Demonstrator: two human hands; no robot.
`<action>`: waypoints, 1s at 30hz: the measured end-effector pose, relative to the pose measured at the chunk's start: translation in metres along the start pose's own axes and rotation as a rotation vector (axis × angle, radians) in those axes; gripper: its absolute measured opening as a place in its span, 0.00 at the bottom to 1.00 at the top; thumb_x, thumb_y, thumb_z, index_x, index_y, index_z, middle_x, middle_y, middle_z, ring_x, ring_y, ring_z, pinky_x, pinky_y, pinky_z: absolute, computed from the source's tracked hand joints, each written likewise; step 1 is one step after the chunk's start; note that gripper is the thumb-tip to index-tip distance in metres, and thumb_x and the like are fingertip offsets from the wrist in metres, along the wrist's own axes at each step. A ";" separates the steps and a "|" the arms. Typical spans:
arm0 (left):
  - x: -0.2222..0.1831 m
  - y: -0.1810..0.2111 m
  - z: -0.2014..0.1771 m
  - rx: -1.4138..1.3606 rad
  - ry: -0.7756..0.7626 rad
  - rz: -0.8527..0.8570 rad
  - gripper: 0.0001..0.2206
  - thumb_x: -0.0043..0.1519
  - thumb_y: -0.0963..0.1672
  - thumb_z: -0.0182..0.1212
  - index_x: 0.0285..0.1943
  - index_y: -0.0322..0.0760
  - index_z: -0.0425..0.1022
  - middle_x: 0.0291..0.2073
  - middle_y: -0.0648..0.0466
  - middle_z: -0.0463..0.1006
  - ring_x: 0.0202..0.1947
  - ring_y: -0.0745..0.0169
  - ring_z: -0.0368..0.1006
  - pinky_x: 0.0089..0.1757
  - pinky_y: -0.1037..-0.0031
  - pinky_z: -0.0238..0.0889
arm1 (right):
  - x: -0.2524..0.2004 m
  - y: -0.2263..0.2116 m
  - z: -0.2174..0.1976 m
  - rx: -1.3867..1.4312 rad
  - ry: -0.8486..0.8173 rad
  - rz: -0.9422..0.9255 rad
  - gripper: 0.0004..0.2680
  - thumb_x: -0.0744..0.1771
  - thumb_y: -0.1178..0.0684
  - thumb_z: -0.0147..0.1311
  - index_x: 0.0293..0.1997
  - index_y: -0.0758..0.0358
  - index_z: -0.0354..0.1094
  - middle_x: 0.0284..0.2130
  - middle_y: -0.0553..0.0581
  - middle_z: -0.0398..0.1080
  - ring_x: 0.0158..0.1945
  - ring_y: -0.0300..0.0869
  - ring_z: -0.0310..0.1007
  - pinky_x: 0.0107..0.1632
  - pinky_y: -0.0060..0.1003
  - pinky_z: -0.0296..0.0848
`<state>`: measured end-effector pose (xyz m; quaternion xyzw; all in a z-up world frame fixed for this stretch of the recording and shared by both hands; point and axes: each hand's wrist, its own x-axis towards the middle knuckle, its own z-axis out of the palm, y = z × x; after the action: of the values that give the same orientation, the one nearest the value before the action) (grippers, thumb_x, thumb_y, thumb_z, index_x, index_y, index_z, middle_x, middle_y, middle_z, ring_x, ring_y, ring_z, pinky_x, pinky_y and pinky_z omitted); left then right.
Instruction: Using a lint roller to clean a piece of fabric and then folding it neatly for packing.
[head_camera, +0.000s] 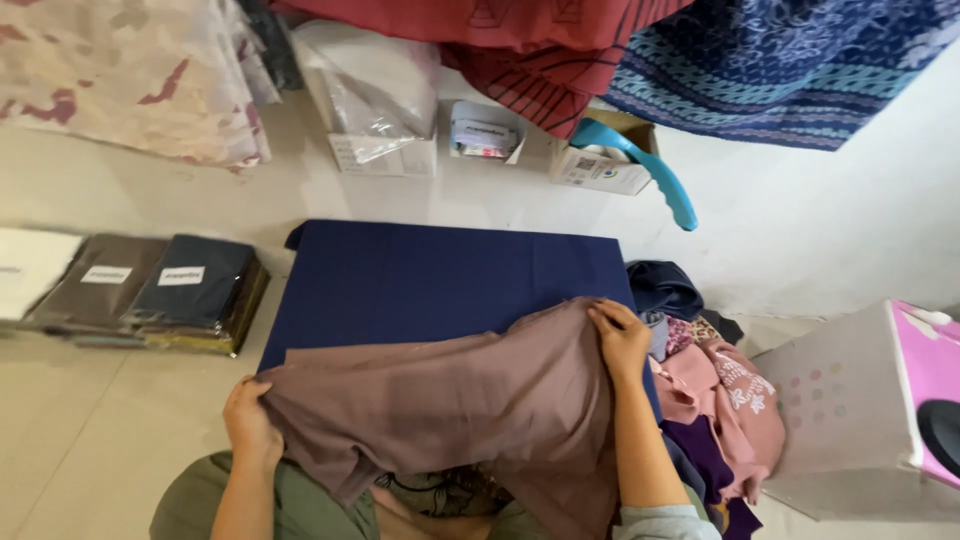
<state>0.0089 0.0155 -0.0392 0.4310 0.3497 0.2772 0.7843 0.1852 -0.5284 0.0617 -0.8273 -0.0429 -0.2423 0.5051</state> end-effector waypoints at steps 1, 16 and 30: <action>0.008 -0.007 -0.003 0.058 0.041 -0.001 0.08 0.53 0.41 0.61 0.37 0.47 0.66 0.37 0.61 0.66 0.42 0.66 0.63 0.49 0.76 0.57 | -0.001 -0.009 -0.003 0.027 0.016 0.039 0.05 0.64 0.58 0.66 0.41 0.62 0.81 0.44 0.56 0.80 0.52 0.40 0.78 0.63 0.31 0.70; -0.023 0.003 0.012 0.656 -0.037 0.456 0.09 0.57 0.47 0.68 0.43 0.41 0.83 0.38 0.55 0.84 0.42 0.63 0.76 0.49 0.71 0.65 | -0.027 0.044 -0.031 0.104 0.170 -0.107 0.07 0.68 0.66 0.61 0.48 0.61 0.73 0.44 0.54 0.74 0.50 0.39 0.73 0.60 0.32 0.72; -0.057 0.019 0.003 0.743 -0.260 0.930 0.15 0.49 0.35 0.65 0.24 0.42 0.60 0.39 0.53 0.75 0.50 0.56 0.77 0.42 0.65 0.65 | -0.034 0.067 -0.026 0.259 0.188 -0.021 0.07 0.73 0.66 0.62 0.51 0.62 0.68 0.47 0.57 0.74 0.50 0.37 0.74 0.52 0.25 0.75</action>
<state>-0.0254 -0.0184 -0.0038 0.8137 0.0993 0.3952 0.4145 0.1674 -0.5777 0.0016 -0.7284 -0.0351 -0.3166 0.6066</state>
